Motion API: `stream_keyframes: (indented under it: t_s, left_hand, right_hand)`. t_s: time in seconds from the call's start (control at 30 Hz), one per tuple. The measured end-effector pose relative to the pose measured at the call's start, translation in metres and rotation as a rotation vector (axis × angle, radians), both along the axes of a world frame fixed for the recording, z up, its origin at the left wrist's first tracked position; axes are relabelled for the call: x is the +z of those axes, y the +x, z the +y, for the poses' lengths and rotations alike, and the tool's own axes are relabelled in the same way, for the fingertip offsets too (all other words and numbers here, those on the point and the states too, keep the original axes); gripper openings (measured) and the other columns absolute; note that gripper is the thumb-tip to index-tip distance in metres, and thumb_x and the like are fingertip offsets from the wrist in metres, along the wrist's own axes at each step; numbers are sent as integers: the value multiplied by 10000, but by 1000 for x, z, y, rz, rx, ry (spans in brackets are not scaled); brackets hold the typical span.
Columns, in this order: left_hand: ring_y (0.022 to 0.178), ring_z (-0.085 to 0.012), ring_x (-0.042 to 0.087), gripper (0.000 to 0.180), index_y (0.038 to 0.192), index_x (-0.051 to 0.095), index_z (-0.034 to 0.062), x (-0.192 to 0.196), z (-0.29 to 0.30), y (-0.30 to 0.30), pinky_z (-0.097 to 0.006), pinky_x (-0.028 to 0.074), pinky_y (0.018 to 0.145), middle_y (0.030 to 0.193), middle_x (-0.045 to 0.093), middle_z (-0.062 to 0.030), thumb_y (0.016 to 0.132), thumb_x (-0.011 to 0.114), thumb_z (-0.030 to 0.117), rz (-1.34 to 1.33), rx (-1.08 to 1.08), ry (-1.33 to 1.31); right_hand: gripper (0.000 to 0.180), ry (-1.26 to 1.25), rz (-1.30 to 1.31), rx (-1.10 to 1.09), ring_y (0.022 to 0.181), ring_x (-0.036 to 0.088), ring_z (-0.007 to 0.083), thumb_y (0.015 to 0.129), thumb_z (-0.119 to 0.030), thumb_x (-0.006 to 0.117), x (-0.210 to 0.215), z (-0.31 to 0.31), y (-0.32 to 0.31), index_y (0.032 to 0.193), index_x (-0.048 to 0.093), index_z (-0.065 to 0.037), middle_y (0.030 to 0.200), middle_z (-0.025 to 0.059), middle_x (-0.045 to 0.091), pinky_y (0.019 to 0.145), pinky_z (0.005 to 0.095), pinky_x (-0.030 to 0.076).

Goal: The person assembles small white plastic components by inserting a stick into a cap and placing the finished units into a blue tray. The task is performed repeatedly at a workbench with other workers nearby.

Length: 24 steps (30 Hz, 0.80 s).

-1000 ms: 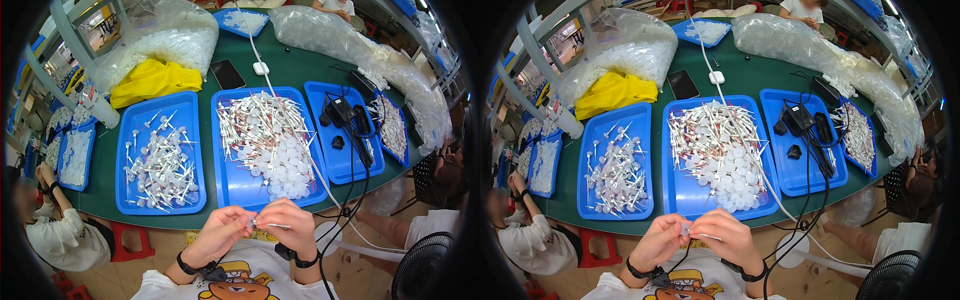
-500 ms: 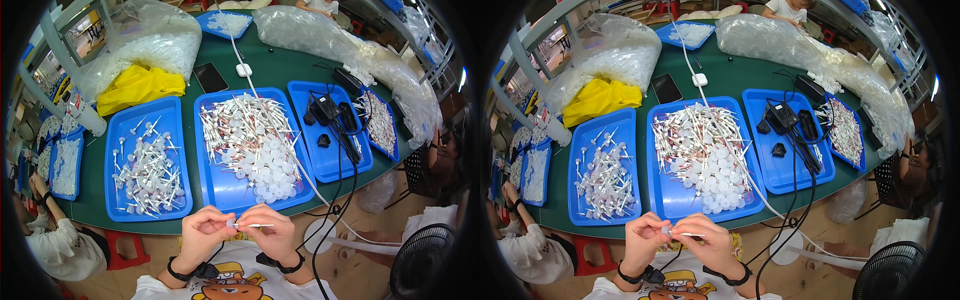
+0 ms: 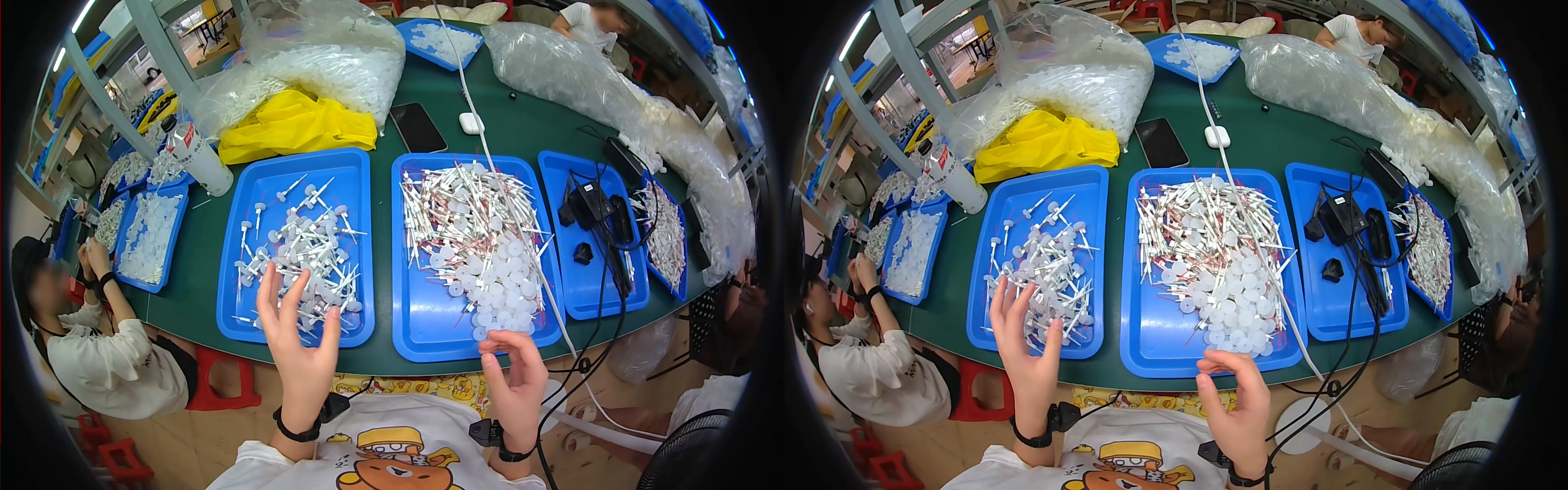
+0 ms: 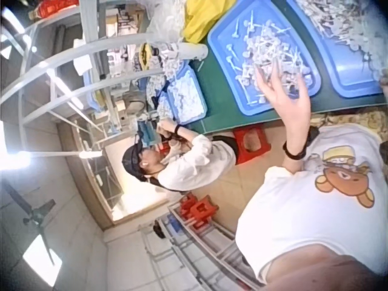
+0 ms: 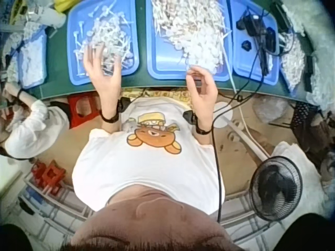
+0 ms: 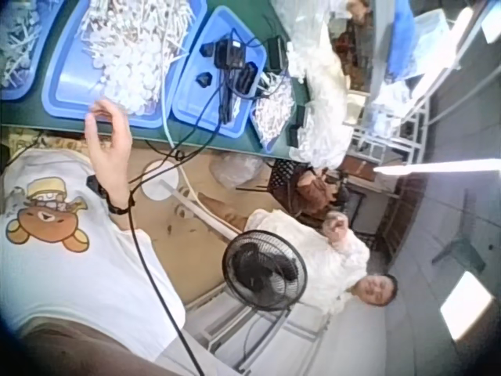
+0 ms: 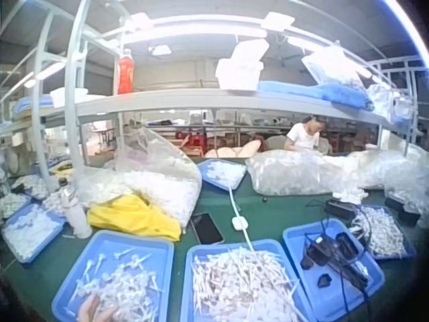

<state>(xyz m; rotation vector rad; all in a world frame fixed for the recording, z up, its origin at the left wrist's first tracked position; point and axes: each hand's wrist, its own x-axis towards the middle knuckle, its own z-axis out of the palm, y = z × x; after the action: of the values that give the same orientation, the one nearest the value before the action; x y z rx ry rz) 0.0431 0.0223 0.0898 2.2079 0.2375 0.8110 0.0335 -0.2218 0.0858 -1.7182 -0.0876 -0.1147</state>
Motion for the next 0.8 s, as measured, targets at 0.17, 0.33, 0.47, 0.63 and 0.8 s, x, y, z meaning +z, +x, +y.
stream_keyframes:
  t_s: [0.17,0.33,0.47,0.63,0.8]
  left_hand:
    - [1292,-407,430,324,1095,672,56,-5,-23,-1,-506,351,1064,1311,524,-166,776,725,59,95,-202,157]
    - [1083,-334,561,289,1102,648,34,-16,-62,11,-446,431,953,1140,606,-123,817,690,61,160,-580,143]
    - [1036,-327,571,352,1207,595,30,-34,-99,26,-424,452,911,1146,598,-138,860,643,62,173,-636,122]
    - [989,-336,584,376,1243,566,7,-42,-118,39,-412,483,854,1120,574,-158,875,632,48,181,-606,113]
    - [856,-324,628,301,1169,600,11,-45,-115,39,-388,526,746,1025,593,-143,870,639,8,199,-579,-86]
  right_hand:
    - [222,-238,-63,14,872,641,193,831,34,658,11,-2,12,1051,644,17,937,118,655,802,298,499]
    - [130,-649,-151,-149,853,619,268,838,-18,658,15,-12,27,966,648,4,895,121,646,790,358,464]
    - [105,-630,-126,-180,858,600,292,841,-44,665,17,-12,28,938,650,-10,883,120,642,798,379,442]
    - [98,-619,-100,-120,841,594,302,839,-63,675,14,-15,24,919,652,-11,873,119,641,786,383,442]
    - [91,-632,-117,-137,835,593,305,843,-67,671,19,-17,26,910,650,-10,877,119,645,790,388,440]
